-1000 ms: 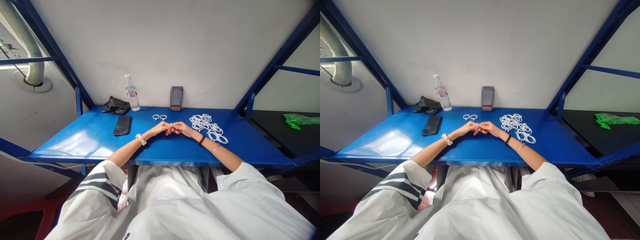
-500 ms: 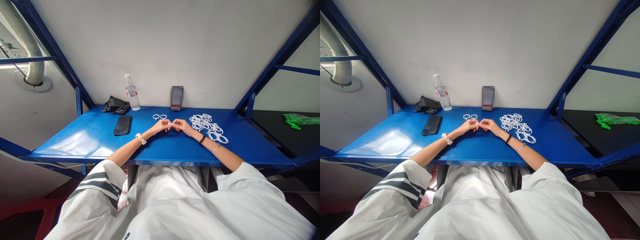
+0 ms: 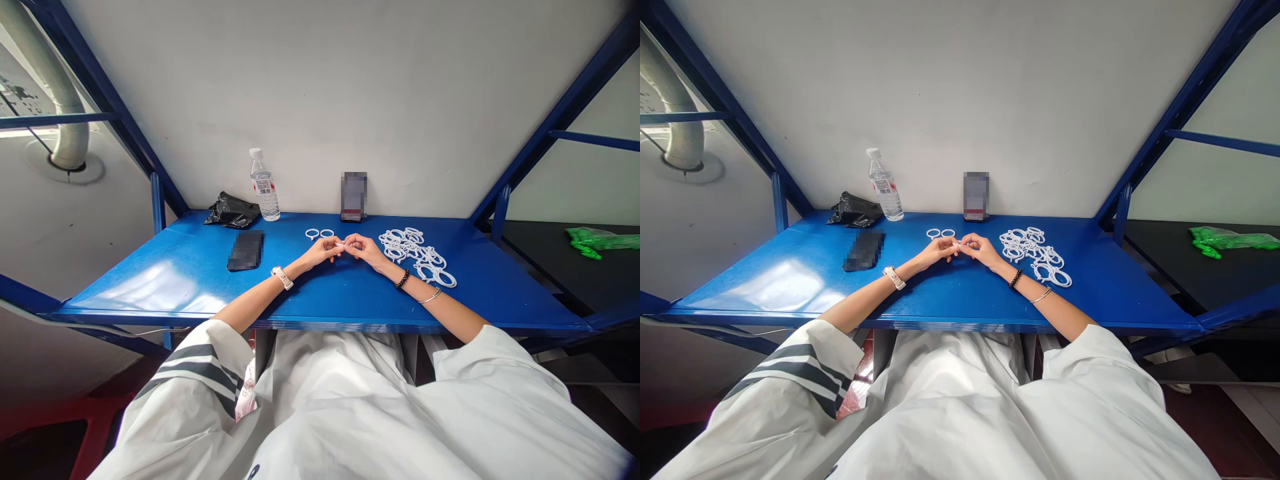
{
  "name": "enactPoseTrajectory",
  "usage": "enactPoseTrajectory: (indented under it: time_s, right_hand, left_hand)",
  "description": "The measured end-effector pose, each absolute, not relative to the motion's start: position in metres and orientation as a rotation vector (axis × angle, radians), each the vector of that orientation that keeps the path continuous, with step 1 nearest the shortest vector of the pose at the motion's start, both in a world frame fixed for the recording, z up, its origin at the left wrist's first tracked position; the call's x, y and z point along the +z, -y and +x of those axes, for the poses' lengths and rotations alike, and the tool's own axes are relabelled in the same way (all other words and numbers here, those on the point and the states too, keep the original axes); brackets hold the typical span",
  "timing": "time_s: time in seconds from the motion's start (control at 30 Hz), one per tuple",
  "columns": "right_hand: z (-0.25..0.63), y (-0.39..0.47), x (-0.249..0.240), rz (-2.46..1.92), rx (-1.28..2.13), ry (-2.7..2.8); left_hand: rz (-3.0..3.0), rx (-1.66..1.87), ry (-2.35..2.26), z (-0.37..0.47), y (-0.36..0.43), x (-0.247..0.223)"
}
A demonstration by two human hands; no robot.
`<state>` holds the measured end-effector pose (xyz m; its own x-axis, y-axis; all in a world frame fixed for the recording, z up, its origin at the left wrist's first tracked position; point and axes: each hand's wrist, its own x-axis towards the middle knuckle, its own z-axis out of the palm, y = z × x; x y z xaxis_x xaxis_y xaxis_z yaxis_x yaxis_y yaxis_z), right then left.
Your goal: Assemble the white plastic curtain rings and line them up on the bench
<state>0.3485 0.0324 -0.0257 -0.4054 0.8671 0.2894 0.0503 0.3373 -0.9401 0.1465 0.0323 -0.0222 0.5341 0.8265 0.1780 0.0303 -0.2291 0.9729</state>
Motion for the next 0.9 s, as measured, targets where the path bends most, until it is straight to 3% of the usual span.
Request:
enactPoseTrajectory:
  time_s: [0.9]
  right_hand:
    - [0.3498,-0.0392,-0.0343,-0.805,1.117,1.787]
  left_hand:
    - [1.730,0.933,-0.686,0.1462,-0.0349,-0.0257]
